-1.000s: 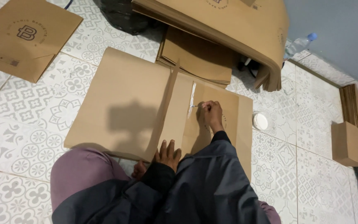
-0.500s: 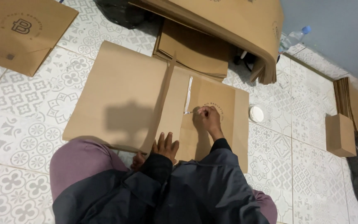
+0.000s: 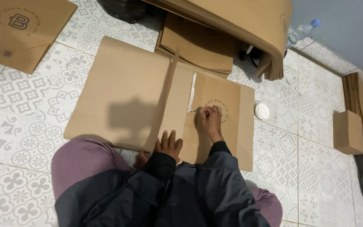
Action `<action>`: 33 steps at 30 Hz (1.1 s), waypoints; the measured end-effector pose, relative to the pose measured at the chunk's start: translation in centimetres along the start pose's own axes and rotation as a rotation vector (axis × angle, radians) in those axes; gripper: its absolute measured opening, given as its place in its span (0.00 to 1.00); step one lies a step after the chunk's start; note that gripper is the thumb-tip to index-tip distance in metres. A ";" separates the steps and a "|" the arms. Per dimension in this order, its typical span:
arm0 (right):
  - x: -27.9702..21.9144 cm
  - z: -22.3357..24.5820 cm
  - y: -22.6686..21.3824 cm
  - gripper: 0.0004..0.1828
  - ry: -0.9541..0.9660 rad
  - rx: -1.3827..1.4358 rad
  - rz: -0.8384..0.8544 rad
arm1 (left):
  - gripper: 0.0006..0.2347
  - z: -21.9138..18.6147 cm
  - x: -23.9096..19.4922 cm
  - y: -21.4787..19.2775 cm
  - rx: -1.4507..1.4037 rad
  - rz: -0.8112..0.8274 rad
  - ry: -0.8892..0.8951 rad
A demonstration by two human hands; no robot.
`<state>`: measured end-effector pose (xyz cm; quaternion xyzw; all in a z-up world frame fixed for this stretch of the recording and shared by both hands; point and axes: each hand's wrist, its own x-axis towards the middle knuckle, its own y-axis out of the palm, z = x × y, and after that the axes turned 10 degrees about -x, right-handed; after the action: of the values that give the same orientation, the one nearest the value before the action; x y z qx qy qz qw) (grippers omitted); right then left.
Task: The person sits on the floor and assembles brown paper bags. They fold the bag flat, apply a strip of adhesive to the center seam using a small stick, and press the sides together to seal it. The person repeats this process with multiple bags from a nearby stack.
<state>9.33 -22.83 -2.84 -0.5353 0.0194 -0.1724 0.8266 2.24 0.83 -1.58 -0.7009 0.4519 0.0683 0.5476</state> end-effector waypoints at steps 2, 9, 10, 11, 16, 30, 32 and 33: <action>-1.4 0.4 -0.5 0.06 0.009 0.007 0.024 | 0.33 0.0 0.0 -0.1 0.001 0.004 0.004; -6.0 1.9 -2.0 0.04 0.096 0.056 0.126 | 0.33 -0.5 -0.9 -0.8 0.027 -0.002 -0.022; -6.2 2.0 -2.1 0.04 0.099 0.056 0.125 | 0.33 -0.5 -0.9 -0.8 0.028 0.000 -0.021; -6.5 2.1 -2.3 0.04 0.096 0.055 0.133 | 0.32 -0.4 -0.9 -0.9 0.028 -0.001 -0.023; -5.4 1.8 -2.3 0.05 0.156 0.114 0.069 | 0.32 -0.5 -1.0 -1.1 0.019 0.008 -0.030; -3.5 2.0 0.3 0.03 0.094 -0.044 -0.067 | 0.33 -0.3 -0.5 -0.7 0.022 -0.015 -0.015; -4.4 2.7 -0.4 0.03 0.093 -0.044 -0.025 | 0.33 -0.3 -0.5 -0.7 0.009 -0.007 -0.016; -4.9 3.0 -0.8 0.03 0.094 -0.044 0.016 | 0.33 -0.3 -0.5 -0.7 -0.004 0.002 -0.017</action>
<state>5.12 -19.02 -1.61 -0.5446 0.0661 -0.1901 0.8142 2.35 0.87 -0.68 -0.7010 0.4478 0.0754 0.5499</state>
